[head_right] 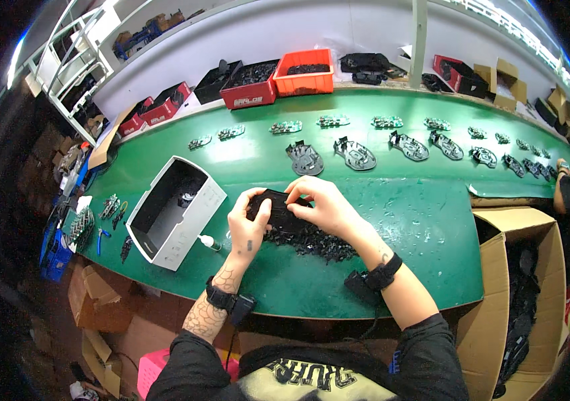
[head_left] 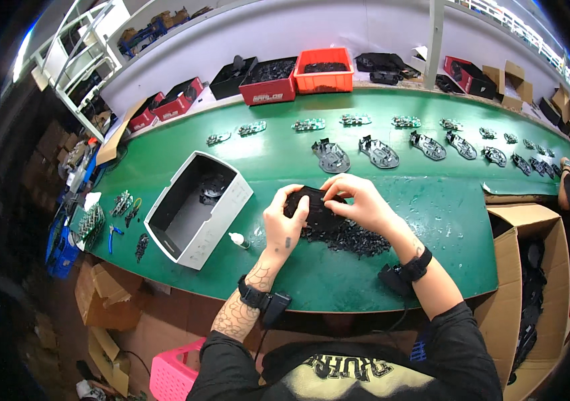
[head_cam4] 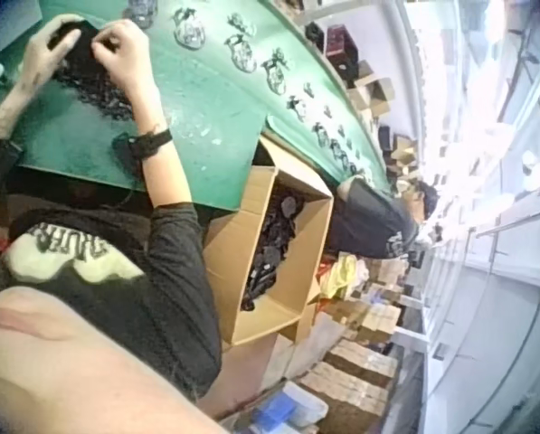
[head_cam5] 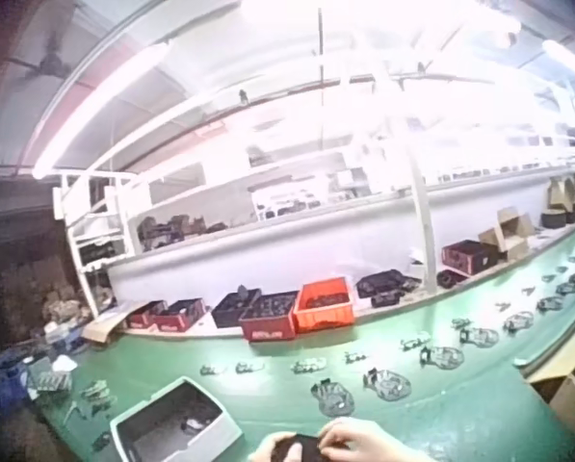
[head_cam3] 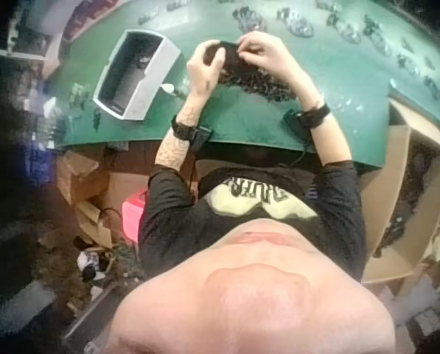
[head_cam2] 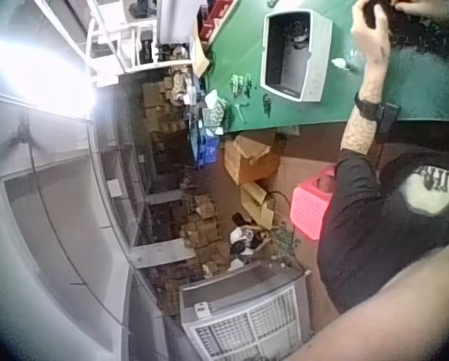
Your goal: The person assembles electronic components on a green workbench. They pick up black plastic casings and small black parts, apply glue from a white bottle to the casings, and attach the parts. The person handles the items one at a time, placing finished units on the table and retrieving new casings from a cardboard box.
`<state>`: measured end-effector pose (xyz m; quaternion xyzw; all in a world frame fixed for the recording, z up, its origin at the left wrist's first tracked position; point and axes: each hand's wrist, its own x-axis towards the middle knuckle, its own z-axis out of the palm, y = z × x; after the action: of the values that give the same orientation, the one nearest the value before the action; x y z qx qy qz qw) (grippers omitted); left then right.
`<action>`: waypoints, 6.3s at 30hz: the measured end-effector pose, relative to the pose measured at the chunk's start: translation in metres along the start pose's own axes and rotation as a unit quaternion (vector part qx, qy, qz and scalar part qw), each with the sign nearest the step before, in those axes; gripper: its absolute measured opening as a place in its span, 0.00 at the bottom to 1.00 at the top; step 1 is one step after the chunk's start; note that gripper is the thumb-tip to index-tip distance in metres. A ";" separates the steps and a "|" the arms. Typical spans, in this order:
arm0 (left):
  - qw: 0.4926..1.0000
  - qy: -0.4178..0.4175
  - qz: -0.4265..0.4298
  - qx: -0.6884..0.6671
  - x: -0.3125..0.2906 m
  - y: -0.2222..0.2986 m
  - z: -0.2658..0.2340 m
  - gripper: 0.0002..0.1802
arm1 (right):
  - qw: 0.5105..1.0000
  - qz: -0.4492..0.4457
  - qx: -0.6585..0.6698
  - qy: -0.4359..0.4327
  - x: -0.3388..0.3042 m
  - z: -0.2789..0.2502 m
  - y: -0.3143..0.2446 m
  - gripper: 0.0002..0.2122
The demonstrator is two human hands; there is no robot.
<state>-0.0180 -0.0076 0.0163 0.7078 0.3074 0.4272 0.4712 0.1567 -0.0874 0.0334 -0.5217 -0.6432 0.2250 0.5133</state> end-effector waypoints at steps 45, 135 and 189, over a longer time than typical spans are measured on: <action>0.926 0.214 -0.247 -0.191 0.163 -0.111 -0.021 0.17 | 0.968 0.155 -0.139 -0.141 -0.005 -0.037 0.043 0.08; 0.986 -0.079 0.009 -0.147 0.038 0.056 -0.057 0.26 | 0.919 0.206 0.275 0.191 0.002 -0.040 0.050 0.10; 0.787 -0.127 0.097 0.596 0.212 -0.013 -0.127 0.21 | 0.974 0.206 0.043 0.082 0.005 -0.024 0.083 0.09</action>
<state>-0.0376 0.2261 0.0953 0.9219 0.3681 0.1085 -0.0534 0.2148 -0.0598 -0.0239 -0.6372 -0.4674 0.3098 0.5286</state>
